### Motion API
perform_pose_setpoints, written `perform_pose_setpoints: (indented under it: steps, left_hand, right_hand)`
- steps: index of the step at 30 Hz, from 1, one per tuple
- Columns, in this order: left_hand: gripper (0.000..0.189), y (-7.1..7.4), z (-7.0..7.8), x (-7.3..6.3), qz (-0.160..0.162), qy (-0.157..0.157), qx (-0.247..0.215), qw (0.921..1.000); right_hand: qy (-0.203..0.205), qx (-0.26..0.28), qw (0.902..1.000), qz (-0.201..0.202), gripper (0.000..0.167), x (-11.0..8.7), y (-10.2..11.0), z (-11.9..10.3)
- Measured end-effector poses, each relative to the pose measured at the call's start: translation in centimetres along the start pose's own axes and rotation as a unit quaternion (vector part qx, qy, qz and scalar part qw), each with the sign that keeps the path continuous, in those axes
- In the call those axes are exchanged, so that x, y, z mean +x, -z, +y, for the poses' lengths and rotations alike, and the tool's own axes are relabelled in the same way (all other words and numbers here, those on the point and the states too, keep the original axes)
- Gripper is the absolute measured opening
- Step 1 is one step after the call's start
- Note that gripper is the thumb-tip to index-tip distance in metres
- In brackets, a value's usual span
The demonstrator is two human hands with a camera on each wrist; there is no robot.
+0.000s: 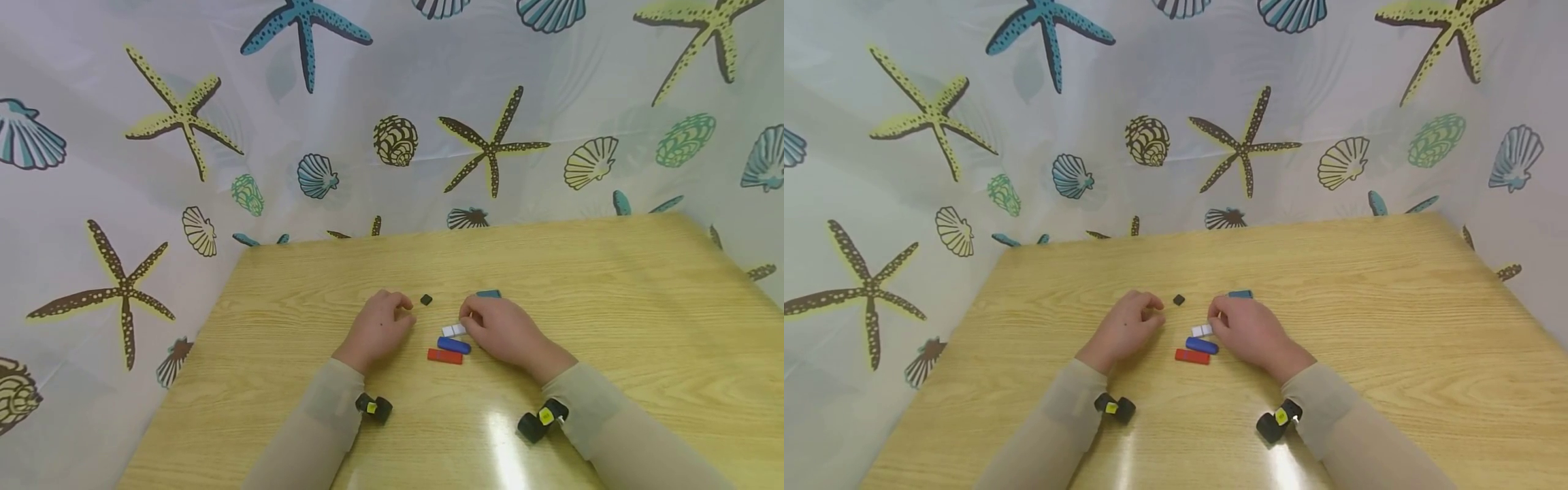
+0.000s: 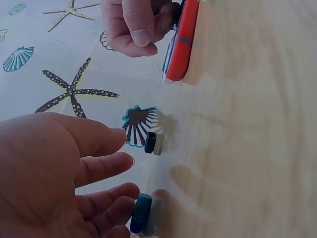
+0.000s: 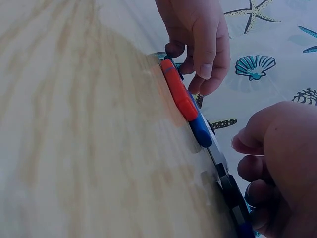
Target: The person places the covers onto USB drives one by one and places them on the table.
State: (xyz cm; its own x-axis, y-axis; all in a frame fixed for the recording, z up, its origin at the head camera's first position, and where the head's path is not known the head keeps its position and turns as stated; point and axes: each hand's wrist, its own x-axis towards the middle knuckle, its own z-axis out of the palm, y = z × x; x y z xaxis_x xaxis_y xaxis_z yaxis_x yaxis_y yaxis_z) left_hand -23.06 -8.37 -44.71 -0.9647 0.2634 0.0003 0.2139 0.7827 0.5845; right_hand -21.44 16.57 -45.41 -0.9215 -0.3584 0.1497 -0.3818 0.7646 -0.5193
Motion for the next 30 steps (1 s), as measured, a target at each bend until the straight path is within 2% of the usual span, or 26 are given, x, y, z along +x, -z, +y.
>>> perform_pose_setpoints:
  steps: [5, 9, 13, 18, 24, 30]
  left_hand:
    - [0.027, 0.0, -0.1, 0.1, -0.001, -0.001, 0.003, 1.0000]
    - [0.024, 0.3, -0.2, 0.0, 0.013, 0.019, -0.003, 0.9997]
    - [0.020, 0.7, -0.4, -0.1, 0.019, 0.042, 0.040, 0.9982]
    - [0.017, 1.0, -0.8, 0.0, -0.003, 0.048, 0.086, 0.9951]
    - [0.013, 1.2, -0.8, 0.2, -0.021, 0.036, 0.080, 0.9959]
    - [0.026, 1.6, -1.5, 0.0, -0.046, 0.018, 0.045, 0.9978]
  right_hand:
    - [0.004, 0.001, 1.0000, 0.001, 0.005, -0.1, 0.0, 0.0]
    - [0.006, 0.003, 1.0000, -0.002, 0.005, -0.1, 0.0, 0.1]
    - [0.010, 0.002, 0.9999, -0.002, 0.006, -0.1, 0.0, 0.1]
    - [0.007, -0.001, 1.0000, 0.000, 0.006, 0.0, 0.0, 0.1]
    - [0.006, 0.005, 1.0000, -0.003, 0.006, -0.1, 0.1, 0.1]
    - [-0.005, 0.022, 0.9997, -0.001, 0.010, 0.0, 0.1, 0.2]
